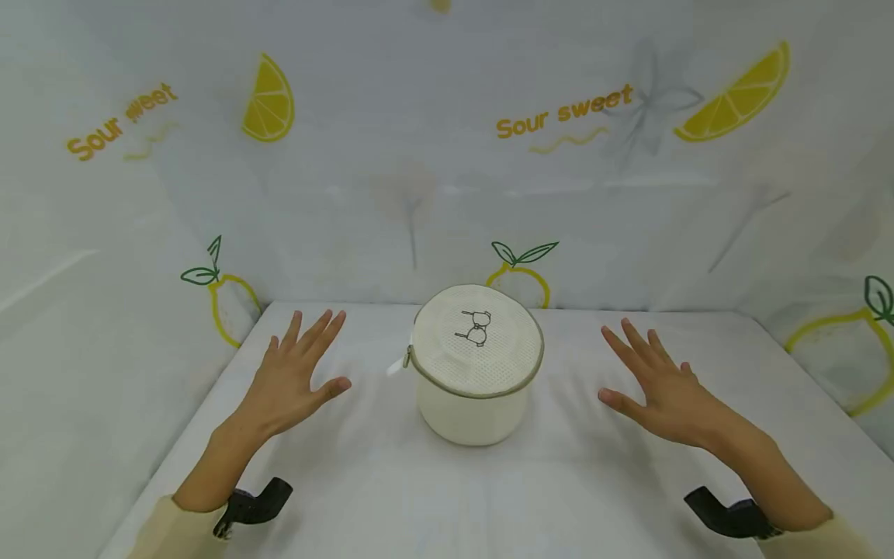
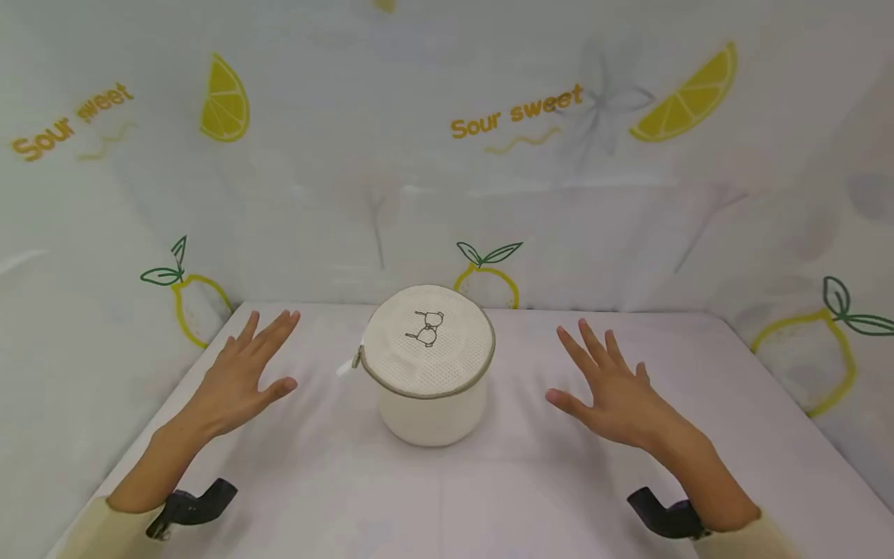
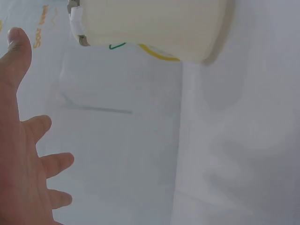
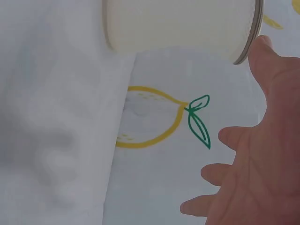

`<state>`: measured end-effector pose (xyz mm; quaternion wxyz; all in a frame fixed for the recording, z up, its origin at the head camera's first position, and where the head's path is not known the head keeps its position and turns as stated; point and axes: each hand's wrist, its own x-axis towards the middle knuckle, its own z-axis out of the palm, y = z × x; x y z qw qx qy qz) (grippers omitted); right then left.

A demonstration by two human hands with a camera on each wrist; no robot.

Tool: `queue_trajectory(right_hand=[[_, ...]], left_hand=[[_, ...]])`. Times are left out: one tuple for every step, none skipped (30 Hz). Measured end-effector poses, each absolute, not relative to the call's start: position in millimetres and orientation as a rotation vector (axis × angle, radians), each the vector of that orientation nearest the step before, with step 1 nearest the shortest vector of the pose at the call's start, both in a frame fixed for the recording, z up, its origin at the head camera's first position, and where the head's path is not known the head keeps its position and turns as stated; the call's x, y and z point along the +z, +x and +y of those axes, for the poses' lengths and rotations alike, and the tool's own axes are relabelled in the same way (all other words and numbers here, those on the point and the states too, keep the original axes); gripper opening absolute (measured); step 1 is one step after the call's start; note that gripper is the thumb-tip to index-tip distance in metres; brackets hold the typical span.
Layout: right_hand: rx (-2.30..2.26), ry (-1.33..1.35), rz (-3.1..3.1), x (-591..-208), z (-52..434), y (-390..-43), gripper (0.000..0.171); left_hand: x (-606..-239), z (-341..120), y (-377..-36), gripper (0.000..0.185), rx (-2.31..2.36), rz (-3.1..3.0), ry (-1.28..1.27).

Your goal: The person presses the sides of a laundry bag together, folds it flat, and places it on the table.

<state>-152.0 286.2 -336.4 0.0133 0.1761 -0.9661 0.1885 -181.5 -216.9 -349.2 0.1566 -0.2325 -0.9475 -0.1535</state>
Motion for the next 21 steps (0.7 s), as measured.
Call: queue_trajectory(right_hand=[[0.620, 0.553, -3.005, -338.6, 284.2, -151.7, 0.084], [0.654, 0.561, -2.998, -340.7, 282.1, -151.5, 0.083], [0.682, 0.568, -2.993, -342.6, 280.0, -151.6, 0.083], [0.713, 0.576, -2.987, -343.8, 278.1, -151.8, 0.083], [0.738, 0.585, -2.981, -344.4, 276.1, -152.4, 0.082], [0.776, 0.593, -2.972, -344.3, 274.3, -153.1, 0.082], [0.807, 0.602, -2.962, -343.7, 272.6, -154.0, 0.081], [0.841, 0.614, -2.947, -342.7, 271.0, -154.9, 0.081], [0.868, 0.633, -2.929, -341.3, 269.2, -156.2, 0.081], [0.896, 0.650, -2.909, -339.7, 267.2, -157.4, 0.081], [0.924, 0.671, -2.888, -338.2, 264.8, -158.8, 0.081], [0.952, 0.691, -2.866, -337.0, 262.2, -160.0, 0.081], [0.967, 0.709, -2.848, -336.0, 259.3, -161.1, 0.081], [0.983, 0.724, -2.835, -335.2, 256.3, -161.9, 0.081], [0.995, 0.740, -2.828, -334.6, 253.4, -162.8, 0.081], [1.011, 0.746, -2.823, -334.3, 250.8, -163.2, 0.080], [1.020, 0.754, -2.817, -334.1, 248.4, -163.6, 0.079], [1.028, 0.758, -2.809, -333.9, 246.3, -164.1, 0.078], [1.039, 0.764, -2.798, -333.5, 244.4, -164.6, 0.076], [1.049, 0.775, -2.787, -333.1, 242.9, -165.3, 0.075], [1.062, 0.787, -2.773, -332.7, 241.6, -166.2, 0.075]], left_hand=[[-350.2, -216.5, -181.2, 0.086, -0.475, -2.705, -0.670], [-351.4, -216.3, -180.8, 0.086, -0.508, -2.698, -0.672], [-352.6, -216.3, -180.1, 0.086, -0.537, -2.692, -0.672], [-353.8, -216.4, -179.4, 0.085, -0.561, -2.688, -0.672], [-354.9, -216.5, -178.6, 0.085, -0.577, -2.683, -0.670], [-355.7, -216.3, -178.3, 0.085, -0.591, -2.673, -0.672], [-356.3, -215.9, -178.1, 0.085, -0.615, -2.661, -0.677], [-356.6, -215.1, -178.1, 0.084, -0.636, -2.648, -0.683], [-356.3, -213.7, -178.3, 0.084, -0.660, -2.635, -0.690], [-355.7, -211.8, -178.5, 0.084, -0.687, -2.618, -0.700], [-354.7, -209.5, -178.6, 0.083, -0.716, -2.602, -0.708], [-353.6, -206.8, -178.6, 0.083, -0.747, -2.587, -0.717], [-352.4, -203.9, -178.4, 0.084, -0.779, -2.574, -0.725], [-351.1, -200.6, -177.9, 0.084, -0.809, -2.565, -0.731], [-350.1, -197.3, -177.1, 0.085, -0.844, -2.557, -0.736], [-349.6, -193.9, -176.1, 0.087, -0.872, -2.548, -0.742], [-349.3, -190.3, -175.0, 0.088, -0.896, -2.543, -0.744], [-349.2, -186.4, -174.6, 0.088, -0.929, -2.539, -0.755], [-349.0, -182.3, -174.4, 0.088, -0.965, -2.532, -0.767], [-348.8, -178.2, -174.4, 0.088, -0.996, -2.525, -0.775], [-348.5, -174.0, -174.4, 0.088, -1.020, -2.519, -0.781]])
